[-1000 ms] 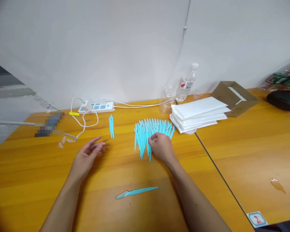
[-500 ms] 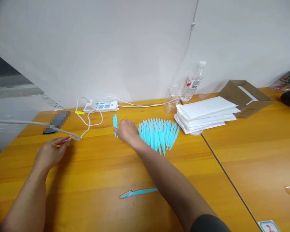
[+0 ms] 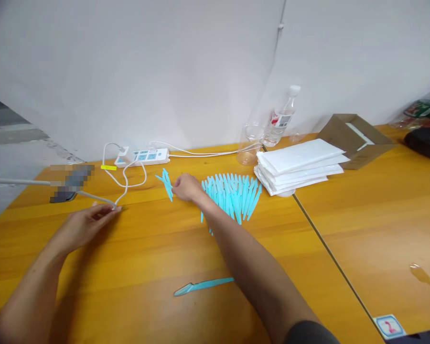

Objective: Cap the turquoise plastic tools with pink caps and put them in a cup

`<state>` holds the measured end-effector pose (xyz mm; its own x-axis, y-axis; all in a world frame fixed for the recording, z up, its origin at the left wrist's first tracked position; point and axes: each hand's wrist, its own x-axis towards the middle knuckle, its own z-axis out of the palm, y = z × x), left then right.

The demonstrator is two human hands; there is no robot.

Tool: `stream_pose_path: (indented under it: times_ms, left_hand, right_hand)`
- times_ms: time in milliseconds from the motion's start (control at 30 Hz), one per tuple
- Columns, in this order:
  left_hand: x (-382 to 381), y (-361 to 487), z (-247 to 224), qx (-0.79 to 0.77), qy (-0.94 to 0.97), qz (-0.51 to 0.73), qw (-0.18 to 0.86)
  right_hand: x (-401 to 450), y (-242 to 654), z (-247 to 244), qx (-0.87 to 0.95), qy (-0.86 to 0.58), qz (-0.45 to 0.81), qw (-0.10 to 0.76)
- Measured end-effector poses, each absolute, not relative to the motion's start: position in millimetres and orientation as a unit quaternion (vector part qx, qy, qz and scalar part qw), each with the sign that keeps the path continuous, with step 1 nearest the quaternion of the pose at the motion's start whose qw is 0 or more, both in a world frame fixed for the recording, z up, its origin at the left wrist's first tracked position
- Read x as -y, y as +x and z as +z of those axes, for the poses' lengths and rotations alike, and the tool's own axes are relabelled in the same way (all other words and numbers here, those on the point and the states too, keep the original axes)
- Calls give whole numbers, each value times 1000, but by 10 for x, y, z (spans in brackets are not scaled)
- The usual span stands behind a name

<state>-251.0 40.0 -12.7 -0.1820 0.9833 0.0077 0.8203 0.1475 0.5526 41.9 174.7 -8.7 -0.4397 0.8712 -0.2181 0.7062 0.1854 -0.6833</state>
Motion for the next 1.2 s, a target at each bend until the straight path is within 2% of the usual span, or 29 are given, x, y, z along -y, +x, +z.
stream_pose_path:
  times_ms: [133,267,433,733,1200]
  left_hand:
    - [-292,-1753,-112,-655,545,356,384]
    - [-289,-1226,-242,-606,464,445,469]
    - [-248,-1034,-395,-614,449,460,458]
    - [-223,-998,-378,-627,444,446,459]
    - [-223,-936,-378,-628,443,449,456]
  right_hand:
    - [-1445,1102,29,715,-422,528,178]
    - [-1179,1679,1,689,-436,551,175]
    - [-1080,1872,-132,648,-467,579,163]
    - [-1069,1831,-219,645,-458,587,172]
    - [-1034,1837,-160,641,-470,582,174]
